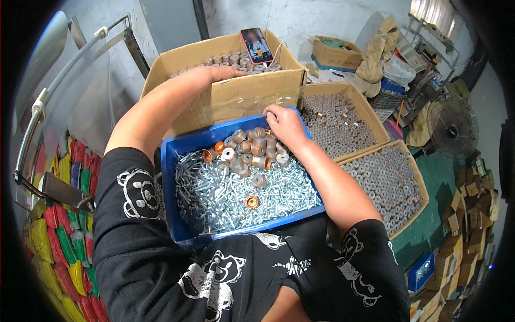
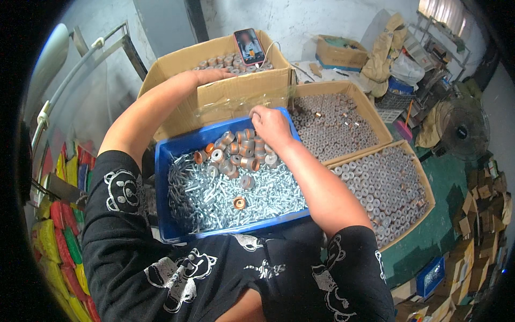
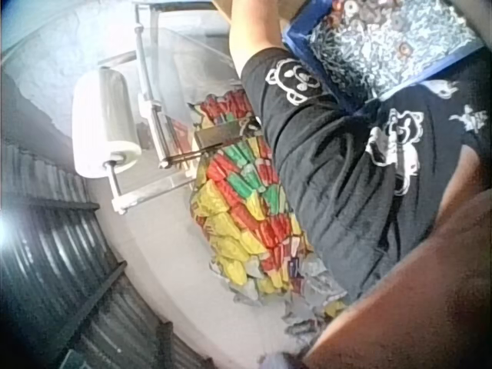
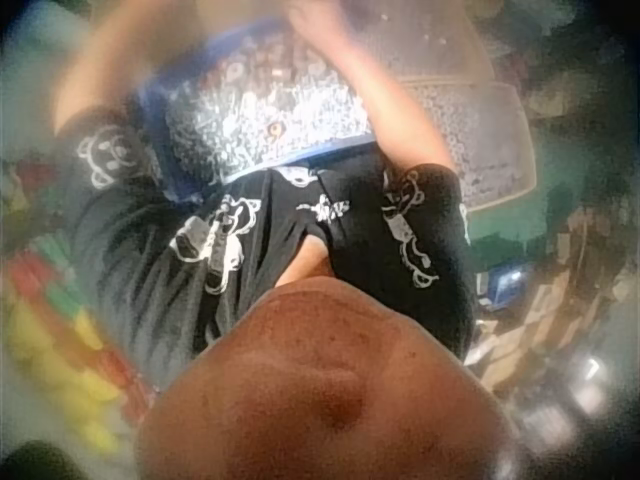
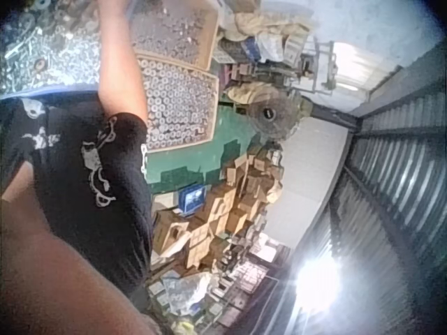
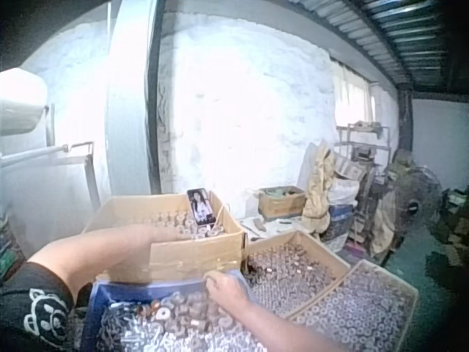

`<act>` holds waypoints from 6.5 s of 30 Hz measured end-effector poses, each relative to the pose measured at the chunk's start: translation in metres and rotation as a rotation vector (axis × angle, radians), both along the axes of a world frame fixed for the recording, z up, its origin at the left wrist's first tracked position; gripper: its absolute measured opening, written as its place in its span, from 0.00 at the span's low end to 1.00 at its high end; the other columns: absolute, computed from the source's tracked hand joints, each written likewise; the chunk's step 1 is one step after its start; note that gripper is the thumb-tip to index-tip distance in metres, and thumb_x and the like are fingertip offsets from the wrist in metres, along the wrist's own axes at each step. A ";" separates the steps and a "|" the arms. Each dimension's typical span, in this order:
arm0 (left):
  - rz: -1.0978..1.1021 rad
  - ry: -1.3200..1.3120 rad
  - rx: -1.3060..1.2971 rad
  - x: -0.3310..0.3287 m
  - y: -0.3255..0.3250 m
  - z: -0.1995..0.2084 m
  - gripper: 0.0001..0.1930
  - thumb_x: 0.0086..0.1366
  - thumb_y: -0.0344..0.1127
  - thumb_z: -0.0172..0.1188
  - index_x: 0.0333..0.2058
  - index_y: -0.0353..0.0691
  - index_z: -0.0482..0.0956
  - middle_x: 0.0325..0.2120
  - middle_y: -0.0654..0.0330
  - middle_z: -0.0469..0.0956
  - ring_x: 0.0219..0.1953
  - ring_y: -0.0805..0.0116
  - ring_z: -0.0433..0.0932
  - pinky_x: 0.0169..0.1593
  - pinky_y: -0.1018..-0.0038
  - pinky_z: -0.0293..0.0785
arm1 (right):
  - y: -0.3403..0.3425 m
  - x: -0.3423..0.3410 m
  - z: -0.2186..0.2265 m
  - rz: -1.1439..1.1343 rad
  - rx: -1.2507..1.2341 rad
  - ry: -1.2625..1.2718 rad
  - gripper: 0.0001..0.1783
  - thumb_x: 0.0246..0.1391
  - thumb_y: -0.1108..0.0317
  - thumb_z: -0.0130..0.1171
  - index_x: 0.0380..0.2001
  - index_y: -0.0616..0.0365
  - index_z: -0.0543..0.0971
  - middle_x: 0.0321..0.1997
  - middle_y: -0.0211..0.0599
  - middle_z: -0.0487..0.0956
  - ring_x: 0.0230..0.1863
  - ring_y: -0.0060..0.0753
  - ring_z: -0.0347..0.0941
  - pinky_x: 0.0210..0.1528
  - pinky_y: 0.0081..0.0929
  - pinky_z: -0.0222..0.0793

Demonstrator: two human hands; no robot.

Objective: The person transfers metal bushings between cardboard boxes and a blue plastic bin filled with screws, then arranges the bushings in rows inside the cardboard boxes by hand.

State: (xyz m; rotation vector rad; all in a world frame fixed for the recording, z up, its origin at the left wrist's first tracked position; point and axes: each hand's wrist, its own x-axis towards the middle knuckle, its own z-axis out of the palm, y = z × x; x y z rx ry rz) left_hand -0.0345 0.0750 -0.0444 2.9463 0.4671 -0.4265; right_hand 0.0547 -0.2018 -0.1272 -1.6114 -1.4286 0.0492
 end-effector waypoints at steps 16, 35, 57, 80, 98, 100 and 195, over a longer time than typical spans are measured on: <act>0.003 -0.372 -0.448 -0.033 -0.001 0.023 0.28 0.59 0.35 0.66 0.59 0.50 0.71 0.48 0.60 0.76 0.47 0.72 0.73 0.50 0.75 0.72 | 0.007 0.006 -0.002 0.003 0.051 -0.019 0.11 0.53 0.65 0.52 0.32 0.54 0.82 0.30 0.49 0.81 0.34 0.53 0.78 0.38 0.43 0.74; 0.007 -0.363 -0.190 -0.081 -0.237 0.002 0.25 0.54 0.37 0.66 0.53 0.59 0.76 0.35 0.54 0.80 0.35 0.65 0.79 0.35 0.67 0.77 | 0.005 0.022 -0.008 -0.146 0.171 -0.043 0.12 0.53 0.61 0.50 0.31 0.50 0.83 0.30 0.46 0.81 0.33 0.52 0.78 0.38 0.44 0.74; 0.111 -0.228 -0.309 -0.175 -0.308 -0.071 0.12 0.57 0.39 0.62 0.40 0.44 0.78 0.28 0.48 0.79 0.36 0.48 0.80 0.41 0.56 0.75 | -0.138 -0.034 -0.009 0.243 -0.701 -0.644 0.23 0.43 0.61 0.68 0.41 0.59 0.74 0.36 0.53 0.79 0.43 0.55 0.76 0.45 0.47 0.71; 0.294 -0.460 -0.388 -0.074 -0.301 -0.064 0.11 0.64 0.33 0.54 0.44 0.42 0.81 0.28 0.52 0.81 0.27 0.64 0.82 0.35 0.68 0.77 | -0.129 -0.032 -0.016 0.265 -0.869 -0.676 0.21 0.41 0.67 0.69 0.42 0.52 0.80 0.40 0.46 0.82 0.46 0.49 0.78 0.49 0.43 0.73; 0.265 -0.692 0.031 -0.055 -0.269 -0.110 0.09 0.55 0.33 0.56 0.28 0.35 0.82 0.28 0.39 0.79 0.34 0.45 0.81 0.41 0.56 0.76 | -0.134 -0.035 -0.013 0.307 -0.788 -0.670 0.19 0.39 0.67 0.70 0.38 0.57 0.80 0.36 0.48 0.81 0.42 0.52 0.78 0.45 0.45 0.73; 0.271 -0.681 0.088 -0.050 -0.253 -0.110 0.08 0.52 0.34 0.59 0.27 0.36 0.83 0.27 0.42 0.80 0.34 0.46 0.81 0.41 0.56 0.76 | -0.129 -0.034 -0.016 0.318 -0.778 -0.688 0.19 0.40 0.67 0.69 0.39 0.57 0.79 0.36 0.48 0.81 0.43 0.53 0.78 0.45 0.45 0.73; 0.371 -1.176 -0.248 -0.309 -0.328 -0.088 0.10 0.61 0.37 0.61 0.35 0.38 0.84 0.30 0.51 0.83 0.34 0.58 0.83 0.39 0.68 0.77 | -0.006 -0.128 -0.028 0.201 -0.752 -0.693 0.17 0.41 0.60 0.64 0.27 0.65 0.82 0.26 0.55 0.80 0.31 0.52 0.79 0.37 0.44 0.74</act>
